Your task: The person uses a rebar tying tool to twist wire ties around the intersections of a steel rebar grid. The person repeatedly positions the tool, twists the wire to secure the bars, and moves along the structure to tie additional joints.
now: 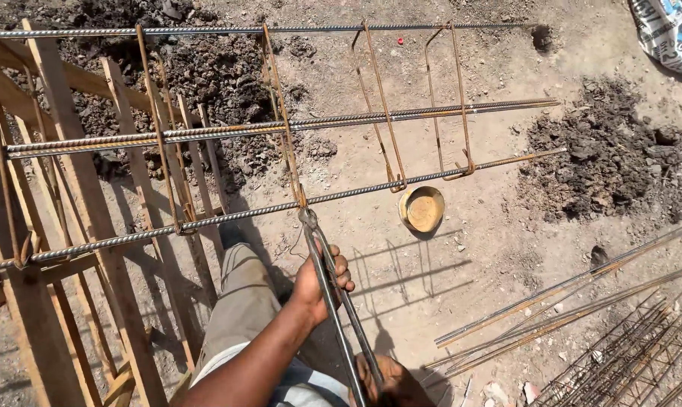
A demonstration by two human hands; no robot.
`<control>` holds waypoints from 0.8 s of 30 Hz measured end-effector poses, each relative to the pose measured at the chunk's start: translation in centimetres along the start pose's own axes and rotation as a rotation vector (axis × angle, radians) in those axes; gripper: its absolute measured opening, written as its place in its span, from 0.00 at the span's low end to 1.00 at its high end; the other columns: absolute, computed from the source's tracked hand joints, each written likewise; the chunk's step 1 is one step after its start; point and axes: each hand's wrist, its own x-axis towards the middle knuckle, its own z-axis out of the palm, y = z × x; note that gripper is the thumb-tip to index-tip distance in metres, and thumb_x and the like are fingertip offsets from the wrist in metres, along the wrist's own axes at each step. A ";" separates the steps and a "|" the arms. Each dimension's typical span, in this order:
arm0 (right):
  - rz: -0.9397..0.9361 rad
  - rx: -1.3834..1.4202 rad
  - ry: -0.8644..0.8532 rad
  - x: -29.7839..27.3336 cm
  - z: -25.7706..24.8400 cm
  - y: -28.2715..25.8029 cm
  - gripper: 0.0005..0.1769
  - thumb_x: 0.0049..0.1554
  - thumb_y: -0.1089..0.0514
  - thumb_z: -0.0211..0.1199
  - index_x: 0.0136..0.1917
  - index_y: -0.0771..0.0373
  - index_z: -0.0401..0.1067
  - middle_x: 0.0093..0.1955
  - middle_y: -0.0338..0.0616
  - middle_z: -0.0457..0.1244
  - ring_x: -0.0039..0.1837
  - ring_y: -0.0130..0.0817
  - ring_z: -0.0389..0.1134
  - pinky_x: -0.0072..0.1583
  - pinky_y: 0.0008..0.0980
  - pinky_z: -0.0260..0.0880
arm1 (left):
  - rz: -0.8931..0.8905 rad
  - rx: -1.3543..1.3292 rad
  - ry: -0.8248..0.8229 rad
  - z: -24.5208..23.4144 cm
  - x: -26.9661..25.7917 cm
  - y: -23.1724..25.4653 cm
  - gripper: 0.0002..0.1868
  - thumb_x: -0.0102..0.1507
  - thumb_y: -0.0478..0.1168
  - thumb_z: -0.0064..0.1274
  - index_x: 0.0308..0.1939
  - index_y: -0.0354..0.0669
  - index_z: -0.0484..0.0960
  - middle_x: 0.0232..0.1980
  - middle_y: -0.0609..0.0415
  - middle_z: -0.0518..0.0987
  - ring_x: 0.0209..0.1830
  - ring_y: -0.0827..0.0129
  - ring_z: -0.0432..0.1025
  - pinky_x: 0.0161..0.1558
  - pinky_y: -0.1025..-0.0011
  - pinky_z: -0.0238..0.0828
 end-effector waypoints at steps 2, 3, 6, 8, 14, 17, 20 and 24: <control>-0.154 0.296 -0.217 0.3 -0.8 0.9 0.17 0.55 0.65 0.65 0.51 0.57 0.60 0.61 0.71 0.64 0.60 0.59 0.72 0.58 0.43 0.77 | -0.143 0.050 -0.213 0.6 0.1 -0.2 0.27 0.67 0.70 0.40 0.36 0.52 0.72 0.23 0.56 0.70 0.19 0.65 0.66 0.29 0.62 0.72; -0.148 0.283 -0.227 1.5 3.0 -1.0 0.17 0.55 0.65 0.65 0.51 0.57 0.60 0.61 0.71 0.64 0.60 0.59 0.72 0.58 0.43 0.77 | -0.129 0.049 -0.225 -0.2 1.0 0.0 0.27 0.67 0.70 0.40 0.36 0.52 0.72 0.23 0.56 0.70 0.19 0.65 0.66 0.29 0.62 0.72; -0.145 0.337 -0.163 3.1 13.2 -3.8 0.16 0.57 0.60 0.69 0.53 0.47 0.65 0.79 0.51 0.52 0.78 0.50 0.59 0.77 0.39 0.64 | -0.229 0.071 -0.288 -3.6 2.0 -0.2 0.28 0.65 0.71 0.43 0.39 0.53 0.77 0.31 0.56 0.77 0.29 0.62 0.73 0.36 0.61 0.72; -0.166 0.348 -0.026 3.6 15.7 -4.9 0.20 0.49 0.64 0.53 0.54 0.48 0.58 0.64 0.46 0.49 0.58 0.37 0.60 0.56 0.29 0.66 | -0.120 0.438 -0.019 -5.3 3.8 -0.2 0.08 0.69 0.41 0.47 0.37 0.43 0.78 0.32 0.48 0.80 0.21 0.69 0.69 0.18 0.69 0.71; 0.038 0.059 0.462 -0.1 14.6 -9.3 0.25 0.32 0.74 0.46 0.45 0.62 0.63 0.72 0.67 0.60 0.65 0.60 0.66 0.60 0.52 0.71 | 0.397 1.288 0.453 -2.7 0.7 6.0 0.12 0.71 0.44 0.48 0.55 0.46 0.78 0.53 0.44 0.83 0.51 0.55 0.76 0.47 0.60 0.70; 0.001 0.097 0.226 0.1 16.8 -9.8 0.25 0.35 0.68 0.49 0.48 0.57 0.62 0.76 0.66 0.57 0.71 0.62 0.64 0.64 0.53 0.68 | 0.174 0.769 0.473 -1.4 2.7 2.0 0.25 0.77 0.51 0.29 0.68 0.52 0.79 0.20 0.65 0.57 0.15 0.75 0.48 0.18 0.69 0.42; 0.042 0.133 -0.130 0.3 9.9 -6.3 0.14 0.62 0.43 0.59 0.53 0.50 0.62 0.89 0.71 0.36 0.74 0.52 0.64 0.72 0.37 0.66 | -0.253 0.256 -0.410 0.7 5.5 -5.3 0.13 0.73 0.50 0.45 0.46 0.45 0.75 0.16 0.66 0.54 0.09 0.79 0.47 0.14 0.76 0.41; -0.071 0.015 0.036 -2.5 13.7 -7.7 0.26 0.50 0.47 0.79 0.48 0.53 0.62 0.76 0.67 0.51 0.63 0.47 0.65 0.64 0.41 0.65 | -0.429 0.422 -0.822 6.6 2.3 -6.4 0.15 0.75 0.48 0.44 0.48 0.40 0.78 0.18 0.64 0.56 0.10 0.80 0.49 0.15 0.78 0.41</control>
